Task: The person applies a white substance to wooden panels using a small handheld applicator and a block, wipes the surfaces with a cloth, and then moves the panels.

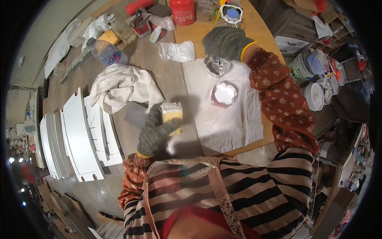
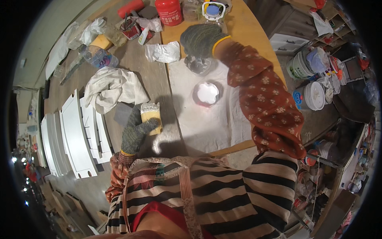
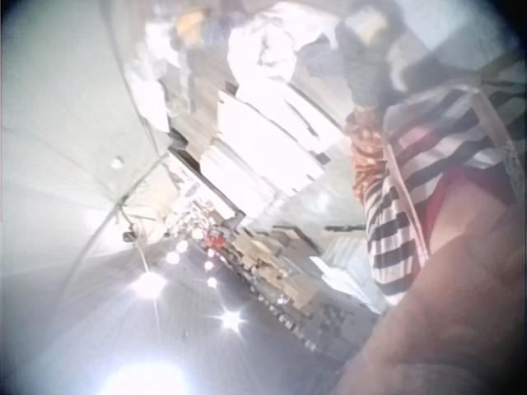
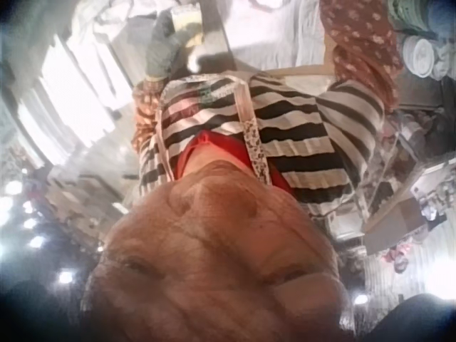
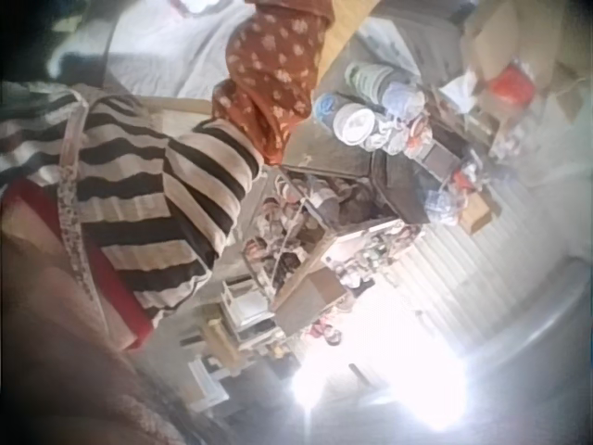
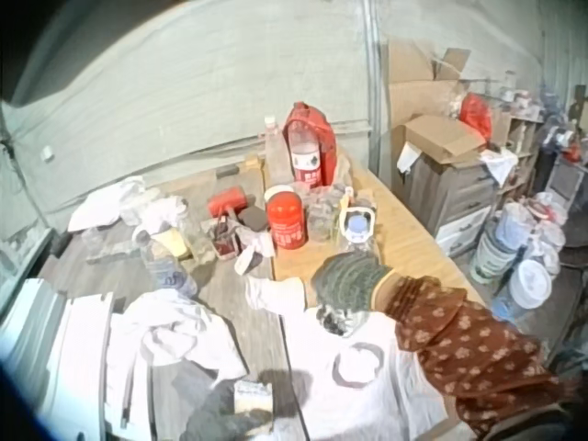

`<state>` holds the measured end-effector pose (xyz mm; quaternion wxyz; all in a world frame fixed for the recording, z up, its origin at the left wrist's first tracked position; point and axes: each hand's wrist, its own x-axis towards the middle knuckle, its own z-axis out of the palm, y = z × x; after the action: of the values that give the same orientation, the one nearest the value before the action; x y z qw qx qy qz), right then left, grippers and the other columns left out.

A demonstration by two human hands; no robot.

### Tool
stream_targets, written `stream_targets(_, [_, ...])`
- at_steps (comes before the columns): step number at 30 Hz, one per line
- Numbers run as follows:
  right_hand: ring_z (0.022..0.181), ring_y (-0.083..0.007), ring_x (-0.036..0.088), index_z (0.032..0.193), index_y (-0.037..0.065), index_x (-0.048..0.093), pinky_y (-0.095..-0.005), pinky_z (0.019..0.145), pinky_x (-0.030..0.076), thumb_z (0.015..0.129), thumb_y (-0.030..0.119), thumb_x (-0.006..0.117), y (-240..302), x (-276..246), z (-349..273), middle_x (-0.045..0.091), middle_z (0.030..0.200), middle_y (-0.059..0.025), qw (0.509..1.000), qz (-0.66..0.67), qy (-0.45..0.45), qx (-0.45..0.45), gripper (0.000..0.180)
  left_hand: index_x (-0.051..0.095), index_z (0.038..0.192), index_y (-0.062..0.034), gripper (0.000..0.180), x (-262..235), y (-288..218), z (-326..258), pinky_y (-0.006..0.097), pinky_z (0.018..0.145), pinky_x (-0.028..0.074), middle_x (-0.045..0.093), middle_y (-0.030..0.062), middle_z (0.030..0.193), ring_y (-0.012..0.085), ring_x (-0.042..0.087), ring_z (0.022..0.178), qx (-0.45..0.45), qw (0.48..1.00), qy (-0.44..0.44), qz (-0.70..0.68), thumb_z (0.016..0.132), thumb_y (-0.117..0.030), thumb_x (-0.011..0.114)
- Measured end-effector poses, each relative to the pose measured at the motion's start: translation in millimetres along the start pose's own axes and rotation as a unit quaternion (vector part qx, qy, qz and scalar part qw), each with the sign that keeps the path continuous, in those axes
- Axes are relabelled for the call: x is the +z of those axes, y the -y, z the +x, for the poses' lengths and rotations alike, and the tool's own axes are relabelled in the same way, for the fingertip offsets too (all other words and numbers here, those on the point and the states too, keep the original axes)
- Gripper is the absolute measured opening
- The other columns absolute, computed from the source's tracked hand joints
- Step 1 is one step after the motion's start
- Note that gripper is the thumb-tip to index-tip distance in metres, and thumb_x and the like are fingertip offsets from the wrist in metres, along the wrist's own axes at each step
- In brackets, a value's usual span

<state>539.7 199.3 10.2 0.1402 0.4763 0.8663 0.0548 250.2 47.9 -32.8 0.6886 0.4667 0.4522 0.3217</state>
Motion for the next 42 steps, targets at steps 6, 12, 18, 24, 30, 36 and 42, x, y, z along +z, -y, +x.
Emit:
stream_targets(6, [0.083,-0.0274,0.066,0.103,0.009,0.066,-0.0382,0.074,0.054,0.084,0.019,0.062,7,-31,-37,0.068,0.097,-0.0113,0.988,0.045,-0.146,-0.010,0.022,0.047,0.127,-0.0011,0.053,11,13,9,0.031,0.081,0.053,0.059,0.0078,0.111,0.0164,0.060,0.098,0.033,0.998,0.032,0.038,0.080,-0.003,0.070])
stream_targets(12, [0.082,-0.0254,0.066,0.100,0.004,0.065,-0.0328,0.073,0.054,0.086,0.014,0.061,1,-6,-105,0.068,0.097,-0.0115,0.922,0.224,-0.272,-0.161,0.017,0.047,0.129,-0.0024,0.053,22,25,14,0.028,0.084,0.051,0.058,0.0076,0.114,0.0150,0.058,0.100,0.071,0.989,0.057,0.119,0.082,-0.008,0.072])
stream_targets(18, [0.076,-0.0258,0.067,0.090,0.007,0.063,-0.0364,0.065,0.052,0.084,0.021,0.061,70,36,-120,0.068,0.081,-0.0089,0.965,0.226,-0.133,0.031,0.016,0.048,0.126,-0.0031,0.051,41,32,17,0.028,0.085,0.051,0.058,0.0068,0.112,0.0136,0.058,0.100,0.079,0.983,0.071,0.150,0.082,-0.012,0.073])
stream_targets(24, [0.074,-0.0266,0.067,0.099,0.007,0.065,-0.0402,0.067,0.052,0.081,0.019,0.063,58,46,-118,0.069,0.083,-0.0116,0.927,0.266,-0.260,-0.047,0.021,0.049,0.124,-0.0029,0.051,38,31,10,0.028,0.085,0.049,0.059,0.0067,0.110,0.0133,0.058,0.099,0.059,0.968,0.055,0.239,0.082,-0.019,0.074])
stream_targets(30, [0.075,-0.0253,0.066,0.098,0.010,0.065,-0.0388,0.068,0.052,0.083,0.016,0.059,73,54,-119,0.068,0.086,-0.0079,0.963,0.239,-0.123,-0.010,0.017,0.052,0.122,-0.0024,0.051,47,23,15,0.029,0.084,0.048,0.061,0.0073,0.107,0.0136,0.058,0.097,0.048,0.965,0.041,0.256,0.080,-0.021,0.075])
stream_targets(36, [0.078,-0.0216,0.065,0.103,0.006,0.067,-0.0320,0.067,0.052,0.083,0.008,0.057,59,55,-149,0.066,0.097,-0.0078,0.948,0.170,-0.269,0.011,0.022,0.053,0.120,-0.0015,0.050,46,36,30,0.029,0.084,0.048,0.062,0.0077,0.108,0.0138,0.058,0.097,0.108,0.951,0.033,0.287,0.080,-0.021,0.076])
stream_targets(42, [0.060,-0.0045,0.057,0.108,0.004,0.067,-0.0191,0.050,0.042,0.090,0.012,0.057,91,49,-179,0.067,0.080,-0.0038,0.647,0.655,-0.266,0.286,0.022,0.053,0.120,-0.0014,0.051,76,8,25,0.030,0.084,0.049,0.062,0.0088,0.111,0.0156,0.060,0.097,0.080,0.935,-0.009,0.347,0.079,-0.020,0.077])
